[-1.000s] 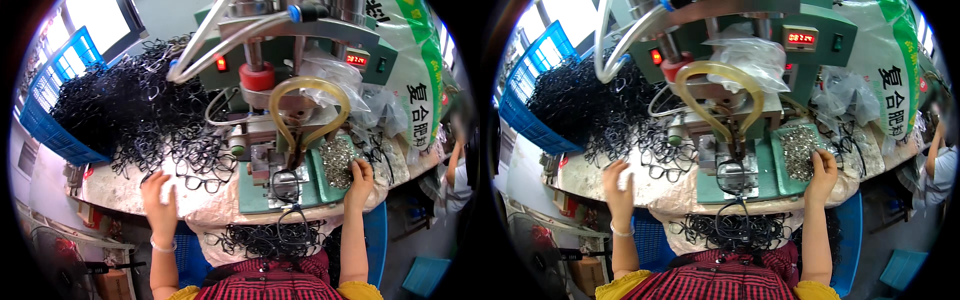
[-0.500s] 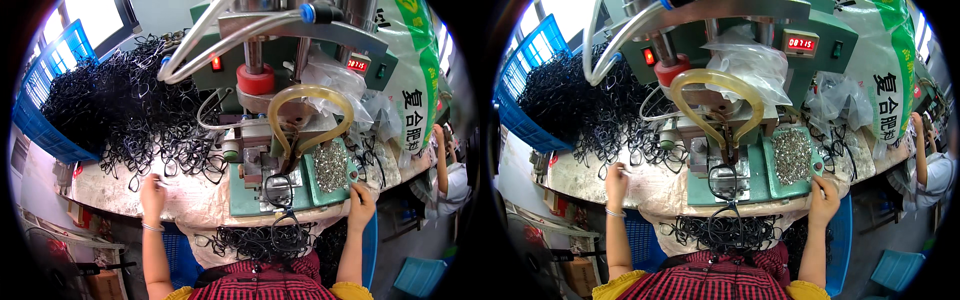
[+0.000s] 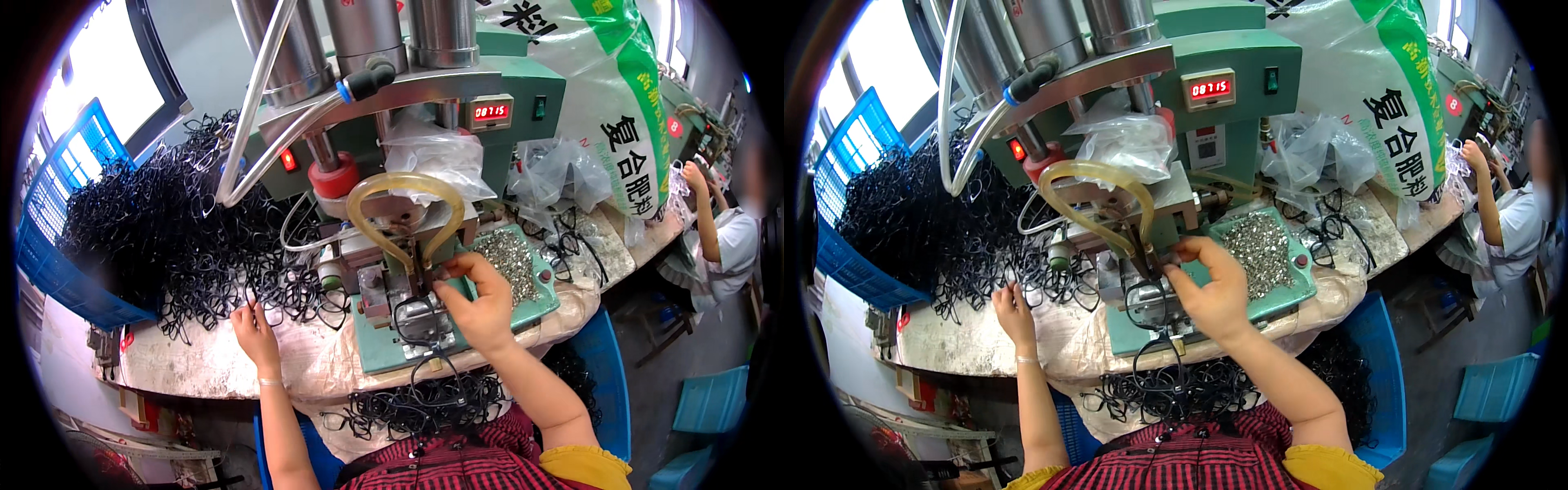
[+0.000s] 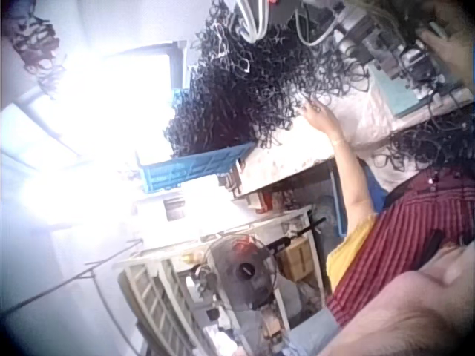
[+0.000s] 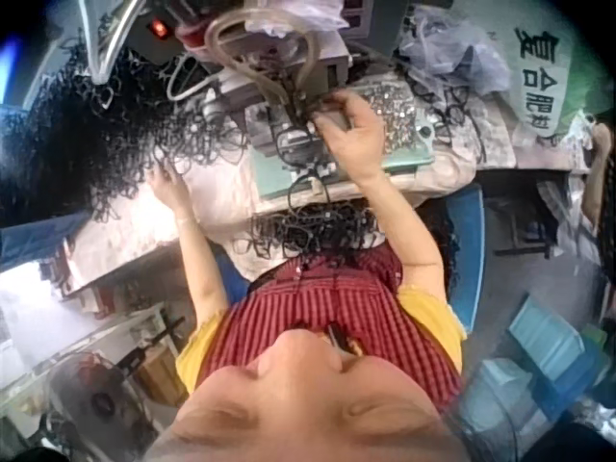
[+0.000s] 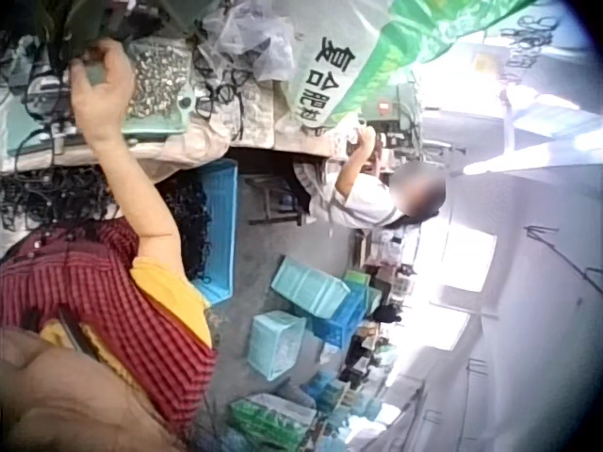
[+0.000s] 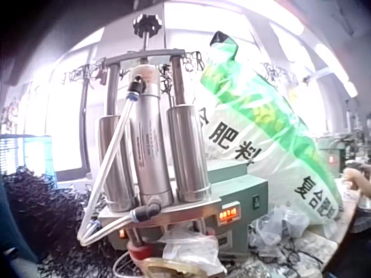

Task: The person assembles eyeglasses by inserting small metal components into the temples of black frames using a pneumatic press. They repeatedly pick up frames and components, position them under the press, and activate the machine to secure the parts.

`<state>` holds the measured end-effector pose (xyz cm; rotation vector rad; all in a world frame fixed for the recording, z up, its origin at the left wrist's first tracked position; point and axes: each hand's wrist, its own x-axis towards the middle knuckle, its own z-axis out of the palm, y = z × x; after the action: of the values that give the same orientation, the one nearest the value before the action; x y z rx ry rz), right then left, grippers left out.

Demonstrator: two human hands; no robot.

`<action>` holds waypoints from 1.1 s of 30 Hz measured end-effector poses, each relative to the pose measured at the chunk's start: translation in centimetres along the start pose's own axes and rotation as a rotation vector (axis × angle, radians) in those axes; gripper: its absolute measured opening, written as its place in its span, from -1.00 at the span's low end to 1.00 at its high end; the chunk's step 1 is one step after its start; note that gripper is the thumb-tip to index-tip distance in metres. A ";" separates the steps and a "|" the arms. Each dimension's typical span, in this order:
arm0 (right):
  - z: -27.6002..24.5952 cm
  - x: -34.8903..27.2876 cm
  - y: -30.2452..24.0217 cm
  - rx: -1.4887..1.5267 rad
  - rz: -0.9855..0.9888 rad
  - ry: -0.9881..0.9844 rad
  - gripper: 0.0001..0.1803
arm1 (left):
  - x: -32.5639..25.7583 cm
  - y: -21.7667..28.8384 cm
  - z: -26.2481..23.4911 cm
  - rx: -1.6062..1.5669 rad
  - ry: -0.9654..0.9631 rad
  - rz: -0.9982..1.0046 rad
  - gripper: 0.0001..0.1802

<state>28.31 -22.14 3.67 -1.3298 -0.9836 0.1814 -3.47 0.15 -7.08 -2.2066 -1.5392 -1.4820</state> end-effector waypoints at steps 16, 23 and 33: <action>-1.1 -1.4 -4.3 0.195 0.128 -0.202 -0.36 | 2.7 23.0 -7.4 -1.210 -0.355 0.471 -0.81; -8.7 -0.7 6.8 -0.908 -0.026 -0.018 -0.71 | 0.7 24.5 -5.1 -0.882 -0.468 0.900 -0.71; -6.6 0.1 8.1 -0.895 -0.237 -0.118 -0.82 | 0.5 23.9 -5.6 -0.831 -0.531 0.882 -0.74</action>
<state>36.17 -24.54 -2.74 -1.9968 -1.3881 -0.4180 10.86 -14.27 6.59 -3.2087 0.2706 -1.3579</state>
